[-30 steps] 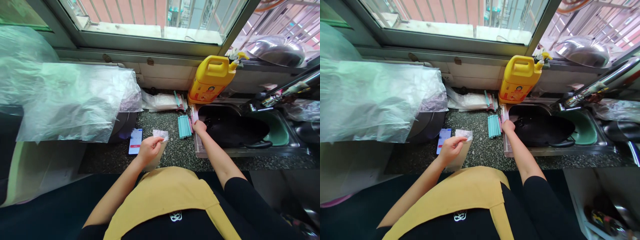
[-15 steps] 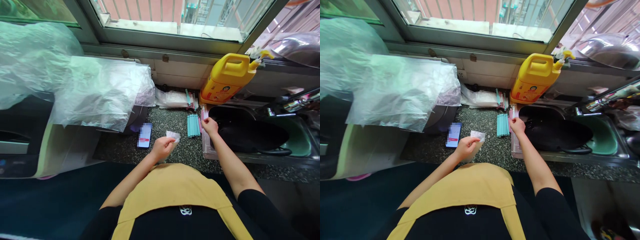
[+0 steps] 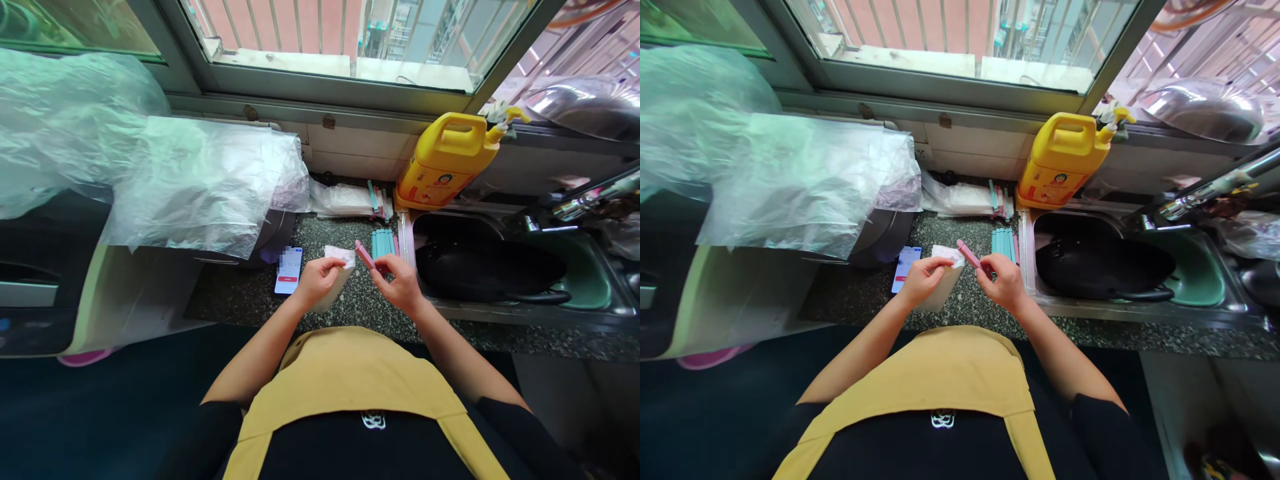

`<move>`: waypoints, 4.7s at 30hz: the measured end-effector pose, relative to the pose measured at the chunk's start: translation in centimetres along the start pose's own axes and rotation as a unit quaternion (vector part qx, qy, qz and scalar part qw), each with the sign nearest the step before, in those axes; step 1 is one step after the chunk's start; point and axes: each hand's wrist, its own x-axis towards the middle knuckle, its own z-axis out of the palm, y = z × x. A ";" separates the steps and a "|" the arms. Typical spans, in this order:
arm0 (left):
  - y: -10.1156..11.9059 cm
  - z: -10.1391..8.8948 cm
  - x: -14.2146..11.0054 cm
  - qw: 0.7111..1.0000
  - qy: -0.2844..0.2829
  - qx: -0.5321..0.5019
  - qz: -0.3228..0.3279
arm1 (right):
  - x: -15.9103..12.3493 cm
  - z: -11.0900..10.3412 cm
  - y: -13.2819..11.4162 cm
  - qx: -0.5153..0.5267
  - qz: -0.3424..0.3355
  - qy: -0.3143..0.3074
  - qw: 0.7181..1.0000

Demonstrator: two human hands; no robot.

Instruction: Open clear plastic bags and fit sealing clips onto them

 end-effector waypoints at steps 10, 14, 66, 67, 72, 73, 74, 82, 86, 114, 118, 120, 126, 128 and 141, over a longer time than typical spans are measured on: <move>1.3 -0.2 0.0 0.997 -0.031 -0.050 0.049 | -1.8 1.3 -0.7 -0.060 -0.117 0.052 0.990; 1.6 -0.1 -0.3 0.995 -0.057 -0.065 0.048 | -2.3 1.2 -0.6 -0.092 -0.129 0.061 0.986; 1.2 1.0 -1.2 0.948 -0.076 -0.269 -0.151 | -3.3 1.5 -1.3 -0.121 -0.196 0.084 0.969; 1.2 1.0 -1.2 0.947 -0.076 -0.273 -0.153 | -3.2 1.5 -1.2 -0.121 -0.196 0.084 0.970; 0.5 1.2 -1.2 0.937 -0.076 -0.298 -0.167 | -3.1 1.6 -1.2 -0.129 -0.191 0.078 0.970; 0.4 1.3 -1.2 0.934 -0.076 -0.305 -0.171 | -3.0 1.6 -1.2 -0.129 -0.191 0.078 0.970; 0.2 1.3 -1.2 0.931 -0.075 -0.311 -0.175 | -3.0 1.6 -1.2 -0.128 -0.192 0.078 0.970; 0.0 1.7 -1.0 0.911 -0.077 -0.353 -0.201 | -3.0 1.7 -1.0 -0.126 -0.186 0.064 0.972; -0.1 1.7 -0.9 0.904 -0.070 -0.363 -0.215 | -2.8 1.7 -1.0 -0.127 -0.188 0.058 0.972; -0.4 1.6 -0.9 0.873 -0.059 -0.416 -0.249 | -2.4 1.6 -1.4 -0.126 -0.210 0.072 0.967; -0.3 1.5 -0.9 0.877 -0.048 -0.409 -0.249 | -2.3 1.4 -1.6 -0.115 -0.206 0.078 0.969; -0.3 1.5 -0.8 0.880 -0.049 -0.402 -0.248 | -2.2 1.3 -1.7 -0.110 -0.205 0.082 0.969; -0.7 1.5 -0.7 0.885 -0.035 -0.392 -0.248 | -1.7 1.1 -2.0 -0.079 -0.216 0.103 0.968; -0.7 1.5 -0.6 0.885 -0.028 -0.393 -0.246 | -1.5 1.1 -2.1 -0.071 -0.219 0.110 0.967; -1.2 1.5 -0.7 0.887 -0.011 -0.396 -0.237 | -1.0 1.1 -2.3 -0.049 -0.242 0.129 0.960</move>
